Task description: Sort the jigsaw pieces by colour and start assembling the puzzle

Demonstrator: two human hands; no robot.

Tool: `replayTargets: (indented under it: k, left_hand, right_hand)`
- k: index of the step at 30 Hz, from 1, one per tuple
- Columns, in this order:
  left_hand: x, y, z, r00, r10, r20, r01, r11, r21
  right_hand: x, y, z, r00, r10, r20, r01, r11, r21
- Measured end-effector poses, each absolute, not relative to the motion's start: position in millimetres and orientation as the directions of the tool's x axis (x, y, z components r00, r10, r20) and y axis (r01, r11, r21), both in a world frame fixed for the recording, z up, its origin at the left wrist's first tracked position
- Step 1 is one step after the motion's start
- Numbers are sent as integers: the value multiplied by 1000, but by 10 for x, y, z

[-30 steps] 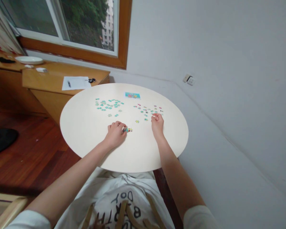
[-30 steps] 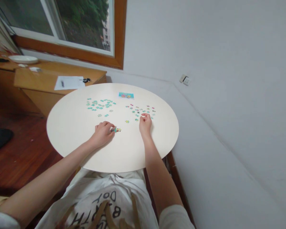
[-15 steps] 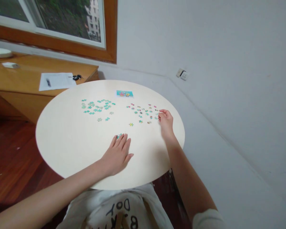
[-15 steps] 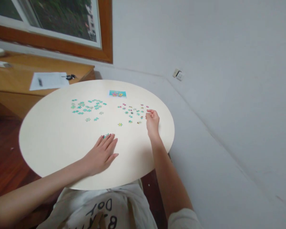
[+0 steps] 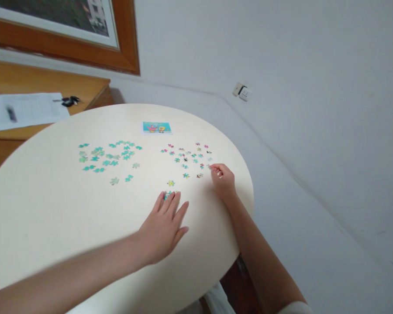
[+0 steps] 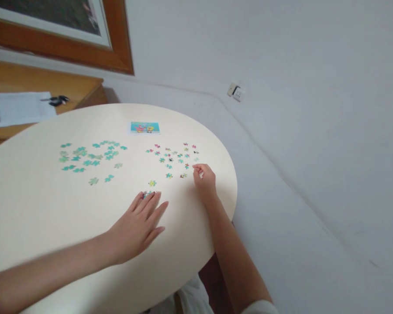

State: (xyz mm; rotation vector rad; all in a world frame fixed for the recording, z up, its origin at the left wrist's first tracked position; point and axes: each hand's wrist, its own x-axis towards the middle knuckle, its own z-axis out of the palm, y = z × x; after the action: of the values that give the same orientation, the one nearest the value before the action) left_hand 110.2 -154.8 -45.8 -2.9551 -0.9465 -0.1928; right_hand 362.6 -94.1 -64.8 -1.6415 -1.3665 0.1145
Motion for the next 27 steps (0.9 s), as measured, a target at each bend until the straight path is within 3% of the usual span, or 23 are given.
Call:
replayTargets:
  k: [9, 15, 27]
  left_hand:
    - [1137, -1494, -460, 841, 477, 257, 501, -865, -35]
    - [1076, -1512, -579, 786, 508, 351, 517, -852, 75]
    - [1027, -1564, -605, 822, 521, 231, 512, -853, 101]
  right_hand:
    - [3578, -1006, -598, 397, 814, 424, 713, 17, -701]
    - [3549, -964, -623, 381, 800, 463, 736, 41, -676]
    - [3424, -982, -563, 239, 798, 554, 806, 155, -571]
